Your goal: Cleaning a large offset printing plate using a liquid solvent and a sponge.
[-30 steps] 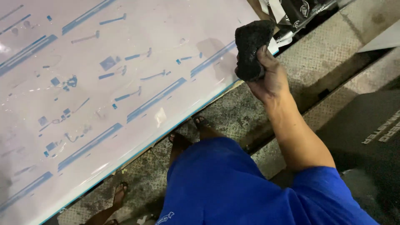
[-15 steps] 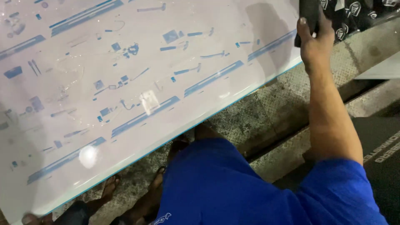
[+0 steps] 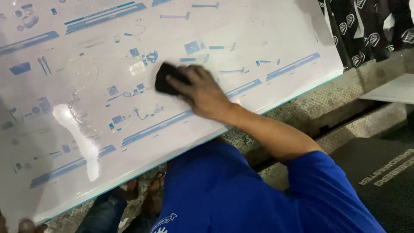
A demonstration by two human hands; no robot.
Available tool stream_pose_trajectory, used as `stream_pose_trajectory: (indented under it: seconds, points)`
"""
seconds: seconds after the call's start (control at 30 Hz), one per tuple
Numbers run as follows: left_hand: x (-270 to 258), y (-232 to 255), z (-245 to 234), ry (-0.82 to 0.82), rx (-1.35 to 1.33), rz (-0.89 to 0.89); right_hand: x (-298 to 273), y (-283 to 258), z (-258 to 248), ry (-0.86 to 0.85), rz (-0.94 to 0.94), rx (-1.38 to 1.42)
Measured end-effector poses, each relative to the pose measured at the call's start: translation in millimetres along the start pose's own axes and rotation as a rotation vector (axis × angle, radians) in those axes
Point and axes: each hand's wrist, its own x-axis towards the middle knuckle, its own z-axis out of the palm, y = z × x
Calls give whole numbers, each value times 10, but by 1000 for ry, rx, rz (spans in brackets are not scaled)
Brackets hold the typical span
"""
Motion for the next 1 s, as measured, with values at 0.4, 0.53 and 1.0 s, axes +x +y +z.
stream_pose_trajectory:
  seconds: [0.4,0.53,1.0]
  points:
    - [-291,834,56,273,-175,-411,9,2174,-767,111,81,-374]
    - [-364,476,-77,251,-238,-471,779,2719,-168,233,158,-426]
    - [-300,631,17,333,-454,-501,1496,-1344,933,-366,-671,239]
